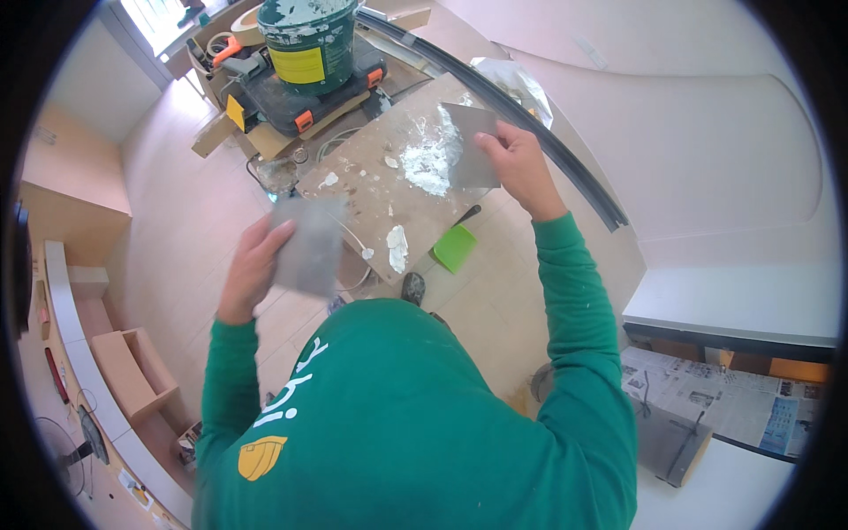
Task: The person scoops white joint compound from a bucket onto a hawk using a putty knife, then spreads and smooths it on the hawk. They walk to a sink to rinse the putty knife, return to the work area, and apply the compound to a wooden cabinet edge, smoothing it with the putty knife.
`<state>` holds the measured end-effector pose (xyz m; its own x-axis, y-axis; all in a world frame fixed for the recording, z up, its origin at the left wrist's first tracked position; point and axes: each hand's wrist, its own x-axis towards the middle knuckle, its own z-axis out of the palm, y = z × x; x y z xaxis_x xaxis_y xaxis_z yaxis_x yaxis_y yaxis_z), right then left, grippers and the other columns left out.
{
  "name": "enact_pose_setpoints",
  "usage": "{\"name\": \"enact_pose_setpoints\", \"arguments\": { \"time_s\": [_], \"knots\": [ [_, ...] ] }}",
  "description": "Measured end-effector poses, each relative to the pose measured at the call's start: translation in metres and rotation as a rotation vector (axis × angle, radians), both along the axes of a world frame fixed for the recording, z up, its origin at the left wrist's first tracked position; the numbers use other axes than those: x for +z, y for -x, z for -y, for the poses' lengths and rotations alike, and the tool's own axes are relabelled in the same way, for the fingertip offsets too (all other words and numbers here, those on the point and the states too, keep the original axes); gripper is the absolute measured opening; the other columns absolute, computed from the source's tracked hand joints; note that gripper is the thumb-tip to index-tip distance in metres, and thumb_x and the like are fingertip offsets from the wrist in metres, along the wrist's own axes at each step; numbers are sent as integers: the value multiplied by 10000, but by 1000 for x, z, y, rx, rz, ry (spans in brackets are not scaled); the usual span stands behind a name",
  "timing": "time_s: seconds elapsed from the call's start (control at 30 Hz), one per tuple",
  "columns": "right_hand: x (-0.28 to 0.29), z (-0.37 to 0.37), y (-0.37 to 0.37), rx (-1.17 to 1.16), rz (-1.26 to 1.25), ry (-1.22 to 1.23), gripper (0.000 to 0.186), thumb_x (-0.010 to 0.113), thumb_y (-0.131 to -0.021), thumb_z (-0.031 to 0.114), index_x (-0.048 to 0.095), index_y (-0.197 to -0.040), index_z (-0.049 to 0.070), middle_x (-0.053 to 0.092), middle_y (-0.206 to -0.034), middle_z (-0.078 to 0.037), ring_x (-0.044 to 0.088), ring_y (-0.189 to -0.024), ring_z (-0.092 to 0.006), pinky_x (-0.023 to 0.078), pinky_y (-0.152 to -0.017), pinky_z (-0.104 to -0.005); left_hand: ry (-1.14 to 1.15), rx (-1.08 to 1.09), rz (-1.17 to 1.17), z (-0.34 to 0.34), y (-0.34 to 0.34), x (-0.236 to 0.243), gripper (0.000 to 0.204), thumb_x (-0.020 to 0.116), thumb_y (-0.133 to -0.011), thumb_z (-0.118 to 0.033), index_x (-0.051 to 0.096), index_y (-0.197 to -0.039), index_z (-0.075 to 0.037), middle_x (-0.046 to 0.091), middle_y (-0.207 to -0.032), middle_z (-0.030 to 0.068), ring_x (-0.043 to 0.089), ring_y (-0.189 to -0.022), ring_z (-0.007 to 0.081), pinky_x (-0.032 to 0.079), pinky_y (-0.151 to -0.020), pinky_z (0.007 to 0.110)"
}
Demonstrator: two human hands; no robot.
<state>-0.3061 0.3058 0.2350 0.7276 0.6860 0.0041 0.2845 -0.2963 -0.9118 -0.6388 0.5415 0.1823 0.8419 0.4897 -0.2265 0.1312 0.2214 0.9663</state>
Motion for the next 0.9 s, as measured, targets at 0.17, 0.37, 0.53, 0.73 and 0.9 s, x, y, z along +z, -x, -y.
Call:
{"name": "enact_pose_setpoints", "arguments": {
  "time_s": [0.17, 0.37, 0.53, 0.73, 0.9],
  "knots": [
    [-39, 14, -27, -131, -374, -217, 294, 609, -1014, 147, 667, -1219, -56, 719, -1038, -69, 668, -882, -125, 536, -784, -280, -378, 172, -102, 10, -105, -77, 377, 612, -966, -280, 662, -1068, 79, 677, -887, 259, 676, -873, 326, 505, -808, 415],
    [-76, 53, -48, -174, -514, -272, 286, 599, -1023, 150, 655, -1200, -68, 721, -1066, -92, 689, -909, -137, 554, -802, -287, -522, 267, -161, 24, -124, -58, 366, 604, -968, -249, 655, -1083, 95, 704, -950, 279, 686, -885, 357, 505, -833, 432],
    [-86, 57, -46, -158, -543, -260, 288, 594, -1030, 178, 654, -1181, -60, 714, -1063, -80, 676, -897, -117, 545, -782, -271, -291, 318, 34, 44, -109, -57, 382, 589, -986, -226, 640, -1193, 90, 729, -1007, 220, 692, -933, 298, 513, -852, 400],
    [-94, 57, -56, -112, -525, -295, 271, 607, -1028, 177, 674, -1156, -52, 719, -1007, -57, 661, -865, -109, 534, -763, -281, -483, 273, -186, 45, -137, -49, 361, 565, -1007, -215, 647, -1202, 77, 730, -1044, 172, 681, -963, 224, 514, -858, 361],
    [-105, 58, -64, -75, -465, -299, 278, 603, -1028, 188, 682, -1140, -54, 716, -1001, -57, 648, -852, -105, 529, -759, -291, -358, 254, -108, 44, -146, -46, 361, 559, -1007, -217, 646, -1177, 89, 731, -1034, 180, 685, -941, 224, 516, -853, 373]
  ]
}}
